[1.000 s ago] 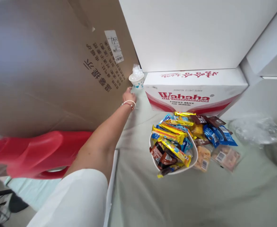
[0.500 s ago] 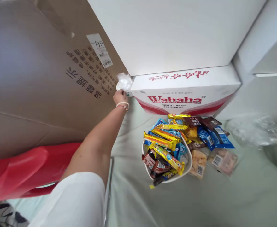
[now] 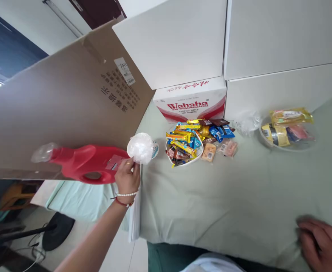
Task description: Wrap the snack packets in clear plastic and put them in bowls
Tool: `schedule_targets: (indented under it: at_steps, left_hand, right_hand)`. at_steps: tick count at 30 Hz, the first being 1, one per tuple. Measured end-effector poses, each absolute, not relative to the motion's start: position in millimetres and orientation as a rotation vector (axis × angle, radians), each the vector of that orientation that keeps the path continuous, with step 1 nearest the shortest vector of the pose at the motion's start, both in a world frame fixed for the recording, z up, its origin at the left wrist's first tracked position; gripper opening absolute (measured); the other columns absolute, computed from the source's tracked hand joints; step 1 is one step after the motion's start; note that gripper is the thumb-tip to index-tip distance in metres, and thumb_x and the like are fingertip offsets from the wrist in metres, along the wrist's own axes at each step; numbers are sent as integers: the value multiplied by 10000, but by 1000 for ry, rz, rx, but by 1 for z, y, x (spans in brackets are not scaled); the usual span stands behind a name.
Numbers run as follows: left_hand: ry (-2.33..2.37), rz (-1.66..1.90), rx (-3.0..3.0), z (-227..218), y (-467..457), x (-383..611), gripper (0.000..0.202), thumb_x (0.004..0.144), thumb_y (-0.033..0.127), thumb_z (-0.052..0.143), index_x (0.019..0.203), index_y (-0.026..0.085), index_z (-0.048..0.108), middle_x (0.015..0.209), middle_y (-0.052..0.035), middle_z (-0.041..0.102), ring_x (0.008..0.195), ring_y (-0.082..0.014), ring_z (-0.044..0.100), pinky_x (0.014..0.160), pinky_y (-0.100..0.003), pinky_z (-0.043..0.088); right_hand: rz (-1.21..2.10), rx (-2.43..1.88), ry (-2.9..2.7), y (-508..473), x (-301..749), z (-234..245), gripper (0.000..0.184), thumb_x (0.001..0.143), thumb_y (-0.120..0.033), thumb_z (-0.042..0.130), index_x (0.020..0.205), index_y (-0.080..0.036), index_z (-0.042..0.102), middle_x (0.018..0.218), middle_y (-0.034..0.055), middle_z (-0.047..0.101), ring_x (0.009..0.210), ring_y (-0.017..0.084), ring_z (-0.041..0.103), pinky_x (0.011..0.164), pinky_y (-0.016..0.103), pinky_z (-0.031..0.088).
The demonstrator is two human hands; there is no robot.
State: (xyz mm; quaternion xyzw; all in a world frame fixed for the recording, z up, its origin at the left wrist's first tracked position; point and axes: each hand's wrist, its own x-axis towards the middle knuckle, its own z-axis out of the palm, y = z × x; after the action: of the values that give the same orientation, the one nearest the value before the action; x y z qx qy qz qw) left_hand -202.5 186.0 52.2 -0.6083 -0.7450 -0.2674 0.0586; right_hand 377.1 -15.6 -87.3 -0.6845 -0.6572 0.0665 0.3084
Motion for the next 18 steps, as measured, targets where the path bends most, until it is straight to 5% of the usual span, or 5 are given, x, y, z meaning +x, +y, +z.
schedule_targets:
  at_steps: [4, 10, 15, 18]
  left_hand:
    - [-2321, -848, -1796, 48, 154, -190, 283, 920, 368, 476, 1009, 231, 708, 1008, -100, 719, 942, -269, 681, 872, -403, 525]
    - [-2583, -677, -1851, 28, 170, -167, 278, 852, 294, 525, 1005, 200, 737, 916, -111, 755, 921, -292, 715, 866, -395, 526]
    - [-2614, -890, -1741, 16, 142, -149, 597, 844, 304, 604, 1428, 217, 519, 935, -47, 767, 763, -234, 695, 789, -359, 509]
    - [-2646, -1039, -1661, 9, 113, -136, 386, 901, 374, 573, 1258, 228, 585, 915, -38, 737, 661, -198, 637, 728, -346, 491]
  right_hand:
    - [89, -1803, -1835, -5, 372, -78, 182, 902, -382, 515, 948, -274, 655, 954, 101, 712, 879, 323, 663, 858, 523, 523]
    - [-40, -1734, -1901, 0, 368, -70, 138, 923, -315, 492, 927, -278, 625, 934, 105, 698, 868, 308, 625, 830, 483, 509]
    - [-116, -1762, -1920, 1, 366, -69, 177, 926, -299, 482, 924, -238, 649, 937, 103, 683, 882, 299, 603, 834, 461, 505]
    - [-142, -1757, -1930, 1, 365, -69, 177, 923, -283, 488, 918, -228, 656, 929, 103, 681, 883, 292, 590, 824, 440, 498]
